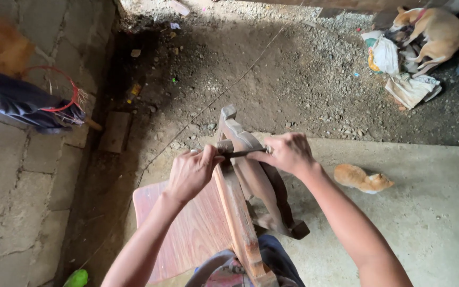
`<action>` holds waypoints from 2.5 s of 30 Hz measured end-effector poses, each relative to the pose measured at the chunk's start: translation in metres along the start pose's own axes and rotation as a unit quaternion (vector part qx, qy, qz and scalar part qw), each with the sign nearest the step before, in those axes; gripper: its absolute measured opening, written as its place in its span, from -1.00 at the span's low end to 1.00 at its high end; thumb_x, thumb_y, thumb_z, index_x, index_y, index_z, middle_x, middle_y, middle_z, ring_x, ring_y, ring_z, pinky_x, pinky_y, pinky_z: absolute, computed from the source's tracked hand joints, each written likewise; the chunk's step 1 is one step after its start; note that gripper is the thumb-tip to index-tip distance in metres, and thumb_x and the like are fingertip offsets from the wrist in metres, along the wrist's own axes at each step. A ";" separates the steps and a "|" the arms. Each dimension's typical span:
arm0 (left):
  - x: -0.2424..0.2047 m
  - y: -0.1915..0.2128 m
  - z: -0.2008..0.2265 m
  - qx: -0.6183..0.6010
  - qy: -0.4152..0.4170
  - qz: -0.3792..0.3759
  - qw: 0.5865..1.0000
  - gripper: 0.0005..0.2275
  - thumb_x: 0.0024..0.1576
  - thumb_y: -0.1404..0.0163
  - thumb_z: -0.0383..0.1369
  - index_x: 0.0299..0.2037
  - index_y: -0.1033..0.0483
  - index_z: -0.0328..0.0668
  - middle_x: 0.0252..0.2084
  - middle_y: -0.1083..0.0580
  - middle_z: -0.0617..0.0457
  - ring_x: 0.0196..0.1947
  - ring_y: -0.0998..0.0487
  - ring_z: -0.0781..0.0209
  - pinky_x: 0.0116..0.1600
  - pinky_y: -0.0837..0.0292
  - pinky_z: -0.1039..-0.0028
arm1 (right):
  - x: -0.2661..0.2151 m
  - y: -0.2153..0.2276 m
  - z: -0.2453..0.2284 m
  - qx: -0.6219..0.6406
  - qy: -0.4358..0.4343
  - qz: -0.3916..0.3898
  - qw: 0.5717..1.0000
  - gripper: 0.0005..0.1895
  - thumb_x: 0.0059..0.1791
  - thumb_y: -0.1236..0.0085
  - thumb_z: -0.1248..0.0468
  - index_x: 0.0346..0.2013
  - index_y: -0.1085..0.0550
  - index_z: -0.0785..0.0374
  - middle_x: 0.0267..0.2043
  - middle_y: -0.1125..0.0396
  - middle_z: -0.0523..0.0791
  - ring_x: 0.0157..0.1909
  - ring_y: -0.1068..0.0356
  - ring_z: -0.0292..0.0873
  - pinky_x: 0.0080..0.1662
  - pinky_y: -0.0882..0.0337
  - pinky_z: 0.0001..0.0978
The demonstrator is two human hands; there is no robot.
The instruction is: Scraping a wooden chair with a knife to refine its surface
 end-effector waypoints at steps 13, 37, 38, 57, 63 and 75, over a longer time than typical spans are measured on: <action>0.001 -0.003 0.004 -0.002 0.083 -0.064 0.994 -0.81 0.04 0.22 -0.20 -0.26 -0.10 -0.06 -0.70 -0.35 0.01 -0.67 -0.44 -0.02 -0.45 -0.33 0.25 | 0.002 0.015 0.000 0.000 0.028 -0.006 1.000 -0.45 -0.27 -0.01 -0.24 -0.80 -0.21 0.13 -0.86 -0.11 -0.09 -0.66 -0.29 -0.06 -0.59 -0.20 -0.34; 0.002 0.016 0.012 -0.043 0.065 -0.020 0.997 -0.80 0.05 0.13 -0.26 -0.30 -0.12 -0.12 -0.70 -0.37 0.04 -0.65 -0.42 0.02 -0.42 -0.34 0.38 | 0.010 0.043 -0.015 -0.078 0.084 -0.018 0.993 -0.39 -0.15 0.00 -0.30 -0.80 -0.17 0.08 -0.89 0.01 -0.25 -0.78 -0.13 -0.26 -0.59 -0.10 -0.50; -0.001 0.023 0.015 -0.028 0.056 -0.017 0.998 -0.83 0.06 0.15 -0.24 -0.34 -0.15 -0.09 -0.71 -0.36 0.07 -0.65 -0.42 0.09 -0.42 -0.34 0.44 | 0.014 0.047 -0.020 -0.076 0.082 -0.029 0.993 -0.39 -0.17 -0.01 -0.31 -0.79 -0.20 0.09 -0.88 -0.02 -0.24 -0.77 -0.16 -0.24 -0.58 -0.12 -0.49; -0.017 0.018 0.011 -0.037 -0.003 0.031 0.999 -0.79 0.14 0.22 -0.24 -0.48 -0.15 -0.12 -0.74 -0.22 0.16 -0.72 -0.26 0.22 -0.62 -0.09 0.49 | 0.024 0.049 -0.031 -0.190 0.122 -0.121 0.967 -0.29 -0.18 0.23 -0.45 -0.87 -0.15 0.03 -0.85 -0.01 -0.36 -0.78 -0.02 -0.35 -0.64 0.12 -0.48; -0.009 0.006 -0.007 0.022 -0.011 0.068 0.997 -0.92 0.13 0.30 -0.42 -0.35 -0.26 -0.14 -0.73 -0.26 0.19 -0.76 -0.22 0.30 -0.62 -0.06 0.53 | 0.025 0.025 -0.012 -0.236 0.143 -0.054 0.960 -0.29 -0.15 0.28 -0.51 -0.83 -0.19 -0.03 -0.88 0.06 -0.39 -0.74 -0.08 -0.39 -0.53 0.12 -0.47; -0.015 0.010 -0.009 -0.007 -0.025 0.094 0.995 -0.92 0.15 0.21 -0.33 -0.22 -0.33 0.02 -0.60 -0.37 0.33 -0.72 -0.20 0.33 -0.56 -0.11 0.57 | 0.021 0.022 -0.018 -0.223 0.156 -0.056 0.961 -0.29 -0.16 0.35 -0.49 -0.85 -0.15 -0.01 -0.89 0.13 -0.41 -0.78 0.02 -0.41 -0.51 0.13 -0.52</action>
Point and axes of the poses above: each hand's wrist, its own x-axis towards the middle knuckle, its own y-axis out of the back of the hand, z = x × y, the point moved 5 cm from there along x, towards the middle knuckle
